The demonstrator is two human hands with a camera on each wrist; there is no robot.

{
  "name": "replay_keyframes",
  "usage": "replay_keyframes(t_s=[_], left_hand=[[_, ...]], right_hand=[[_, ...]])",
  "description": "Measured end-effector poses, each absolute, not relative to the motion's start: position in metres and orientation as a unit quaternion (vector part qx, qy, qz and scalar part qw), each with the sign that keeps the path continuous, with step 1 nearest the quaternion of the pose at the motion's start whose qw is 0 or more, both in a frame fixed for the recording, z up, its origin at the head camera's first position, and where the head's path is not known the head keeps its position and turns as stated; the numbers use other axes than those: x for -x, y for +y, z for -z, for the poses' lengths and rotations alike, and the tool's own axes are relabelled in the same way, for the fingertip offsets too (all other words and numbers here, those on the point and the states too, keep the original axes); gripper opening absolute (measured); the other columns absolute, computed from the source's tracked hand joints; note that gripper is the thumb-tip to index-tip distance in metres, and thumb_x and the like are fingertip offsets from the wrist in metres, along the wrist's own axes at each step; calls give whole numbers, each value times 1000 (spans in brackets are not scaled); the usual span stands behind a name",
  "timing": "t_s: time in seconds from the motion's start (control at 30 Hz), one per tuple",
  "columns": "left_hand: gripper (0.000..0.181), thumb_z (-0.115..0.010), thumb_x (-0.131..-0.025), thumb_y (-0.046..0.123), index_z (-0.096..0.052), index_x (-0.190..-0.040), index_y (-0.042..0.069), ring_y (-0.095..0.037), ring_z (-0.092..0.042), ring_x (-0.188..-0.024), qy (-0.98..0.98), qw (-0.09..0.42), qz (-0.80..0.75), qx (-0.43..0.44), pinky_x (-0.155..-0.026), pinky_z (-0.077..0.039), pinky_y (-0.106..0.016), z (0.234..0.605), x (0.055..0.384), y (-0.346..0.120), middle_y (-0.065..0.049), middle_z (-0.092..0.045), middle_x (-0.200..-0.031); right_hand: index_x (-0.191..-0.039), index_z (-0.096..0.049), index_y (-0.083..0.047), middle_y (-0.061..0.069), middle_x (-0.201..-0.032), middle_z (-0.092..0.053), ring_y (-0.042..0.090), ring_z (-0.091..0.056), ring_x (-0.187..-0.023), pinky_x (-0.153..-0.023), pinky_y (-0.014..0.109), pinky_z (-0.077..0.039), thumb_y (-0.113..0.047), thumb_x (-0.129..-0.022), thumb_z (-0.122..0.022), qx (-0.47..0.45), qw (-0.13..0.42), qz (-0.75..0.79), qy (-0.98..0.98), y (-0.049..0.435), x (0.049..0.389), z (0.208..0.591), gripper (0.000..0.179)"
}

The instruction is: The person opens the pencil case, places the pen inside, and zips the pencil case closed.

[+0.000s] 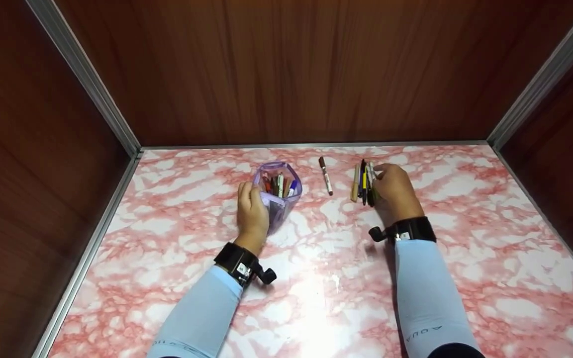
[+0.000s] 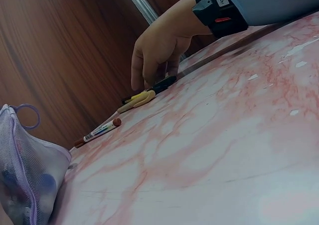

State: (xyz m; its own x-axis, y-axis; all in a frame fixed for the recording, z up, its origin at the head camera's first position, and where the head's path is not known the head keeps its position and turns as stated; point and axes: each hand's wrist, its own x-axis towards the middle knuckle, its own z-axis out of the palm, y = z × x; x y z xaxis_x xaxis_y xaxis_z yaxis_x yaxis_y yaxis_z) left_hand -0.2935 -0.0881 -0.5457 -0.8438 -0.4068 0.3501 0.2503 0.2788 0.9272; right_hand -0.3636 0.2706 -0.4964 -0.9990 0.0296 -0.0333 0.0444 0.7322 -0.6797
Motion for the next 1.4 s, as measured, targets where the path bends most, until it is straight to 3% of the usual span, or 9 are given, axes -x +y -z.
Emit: replay_keyframes(t_s=[0.17, 0.3, 0.4, 0.57, 0.7, 0.8, 1.0, 1.2, 1.4], left_hand=[[25, -45, -115, 22, -59, -100, 8, -24, -56, -103, -747, 252, 613, -50, -94, -52, -38, 545, 293, -88, -12, -55, -111], [25, -46, -115, 21, -60, -100, 8, -24, -57, -104, -744, 249, 619, -46, -96, -52, -38, 546, 293, -88, -12, -57, -112], [24, -47, -114, 19, -60, -98, 7, -21, -55, -102, -740, 251, 623, -37, -94, -50, -35, 547, 294, -87, -11, -56, -109], [25, -47, -114, 14, -59, -96, 2, -18, -51, -98, -725, 247, 643, -12, -91, -46, -31, 547, 295, -88, -9, -52, -104], [27, -47, -115, 16, -62, -101, -1, -17, -53, -101, -722, 237, 650, -11, -95, -48, -31, 546, 294, -88, -7, -55, -106], [27, -47, -116, 17, -62, -102, -1, -18, -54, -102, -724, 234, 649, -11, -97, -49, -33, 545, 294, -88, -9, -56, -108], [26, -47, -116, 17, -61, -99, 3, -18, -53, -101, -728, 236, 643, -14, -95, -48, -33, 546, 294, -88, -8, -55, -107], [26, -47, -115, 15, -60, -95, 5, -17, -51, -97, -727, 249, 640, -7, -90, -46, -31, 546, 295, -88, -6, -53, -103], [26, -47, -114, 14, -61, -94, 4, -17, -51, -98, -726, 254, 639, -5, -90, -45, -30, 547, 296, -87, -5, -53, -102]], right_hand=[[-134, -75, 8, 33, -132, -75, 44, -70, -118, -106, 58, -57, -8, -104, -62, -18, 7, 354, 935, 271, 360, 495, 37], [-103, -77, 5, 23, -104, -78, 38, -71, -96, -85, 48, -58, -7, -100, -61, -29, -8, 338, 941, 271, 355, 495, 20], [-92, -71, 0, 16, -90, -72, 34, -65, -84, -72, 41, -53, -5, -97, -60, -43, -18, 327, 944, 272, 353, 496, 13], [-103, -65, 1, 22, -101, -71, 36, -64, -90, -77, 46, -53, -5, -97, -58, -59, -27, 304, 951, 274, 353, 497, 11], [-122, -64, 6, 29, -119, -71, 42, -66, -105, -93, 57, -56, -10, -99, -59, -65, -24, 305, 950, 275, 355, 496, 29], [-140, -60, 8, 28, -117, -73, 42, -67, -106, -100, 59, -57, -13, -101, -62, -68, -23, 323, 944, 276, 355, 495, 44], [-170, -42, 1, 21, -110, -73, 29, -70, -90, -90, 44, -59, -18, -108, -64, -76, -6, 395, 916, 274, 357, 485, 69], [-175, -42, -9, 14, -107, -68, 16, -65, -84, -75, 31, -58, -19, -104, -65, -69, -24, 459, 885, 263, 362, 468, 75], [-178, -36, -17, 14, -114, -67, 13, -75, -84, -84, 34, -70, -10, -105, -65, -61, -8, 584, 809, 246, 361, 460, 79]])
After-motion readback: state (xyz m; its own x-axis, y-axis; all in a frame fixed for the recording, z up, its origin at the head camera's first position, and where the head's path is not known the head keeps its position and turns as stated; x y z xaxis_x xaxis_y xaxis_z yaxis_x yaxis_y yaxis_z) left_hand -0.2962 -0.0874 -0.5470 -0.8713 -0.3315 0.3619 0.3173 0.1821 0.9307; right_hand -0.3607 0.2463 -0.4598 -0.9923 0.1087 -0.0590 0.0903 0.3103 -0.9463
